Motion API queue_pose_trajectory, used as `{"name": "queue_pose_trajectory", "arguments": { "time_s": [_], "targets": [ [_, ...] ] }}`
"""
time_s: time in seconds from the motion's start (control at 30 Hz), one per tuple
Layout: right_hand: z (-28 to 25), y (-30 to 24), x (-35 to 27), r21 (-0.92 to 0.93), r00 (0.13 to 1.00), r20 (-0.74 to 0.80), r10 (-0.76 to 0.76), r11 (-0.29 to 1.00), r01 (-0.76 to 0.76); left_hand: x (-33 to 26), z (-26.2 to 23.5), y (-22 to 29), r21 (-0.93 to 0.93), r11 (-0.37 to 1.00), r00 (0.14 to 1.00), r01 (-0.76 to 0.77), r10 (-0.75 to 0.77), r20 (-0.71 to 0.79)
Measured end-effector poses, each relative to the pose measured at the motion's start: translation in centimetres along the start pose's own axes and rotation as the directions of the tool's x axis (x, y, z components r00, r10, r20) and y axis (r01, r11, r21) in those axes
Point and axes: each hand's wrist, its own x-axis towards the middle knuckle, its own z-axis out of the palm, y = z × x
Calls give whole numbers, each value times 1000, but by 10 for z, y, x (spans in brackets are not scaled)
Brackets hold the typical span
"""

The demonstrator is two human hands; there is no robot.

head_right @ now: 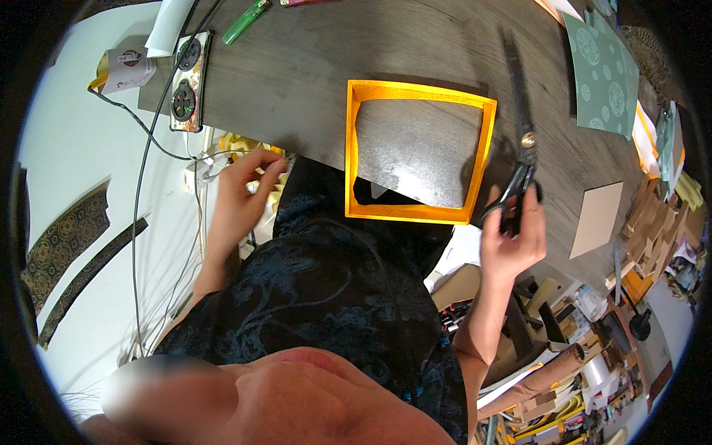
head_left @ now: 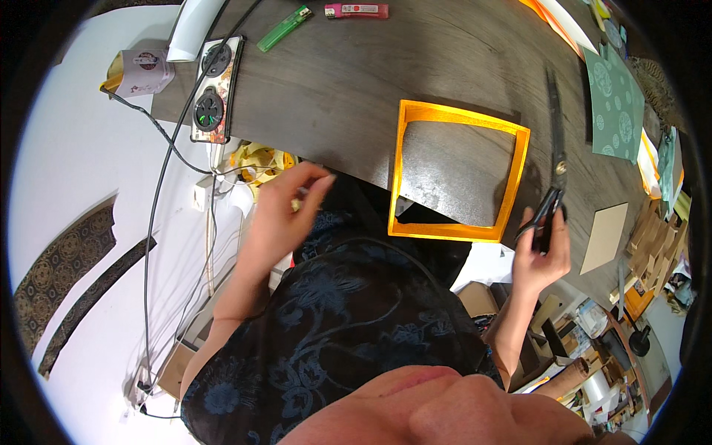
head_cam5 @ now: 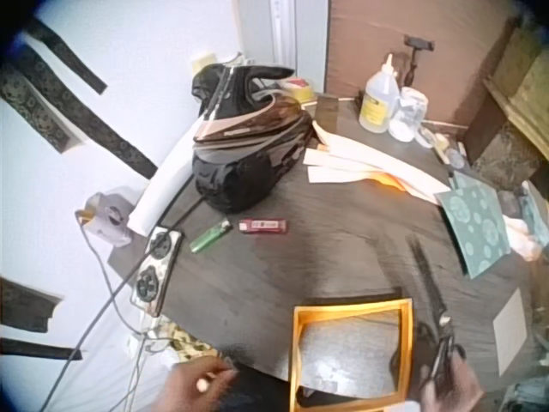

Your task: The person uses a yellow utility knife to trim the edges of a yellow rectangular frame, then uses scissors to trim a dark sheet inside the frame. The person continues to refine the frame edges with the utility knife.

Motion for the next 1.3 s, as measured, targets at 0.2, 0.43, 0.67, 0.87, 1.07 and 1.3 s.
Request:
{"name": "queue_pose_trajectory", "arguments": {
  "time_s": [0.2,0.43,0.67,0.87,1.07,1.3],
  "targets": [
    [19,50,29,-63,998,-18,64,996,-65,50,56,50,122,968,972,-217,227,-67],
    [8,61,48,-167,992,103,72,985,-54,60,27,76,426,791,820,-440,547,-168],
    [-21,14,74,-141,988,138,-77,985,96,112,-17,101,771,254,521,-584,845,116],
    [7,-92,163,175,890,-26,-454,875,452,170,20,73,631,88,433,-771,799,418],
    [81,-267,208,582,592,-16,-806,474,661,123,40,59,635,238,339,-735,940,40],
    [227,-505,178,319,347,323,-880,447,836,48,77,23,456,578,573,-677,803,-166]
  ]
}}
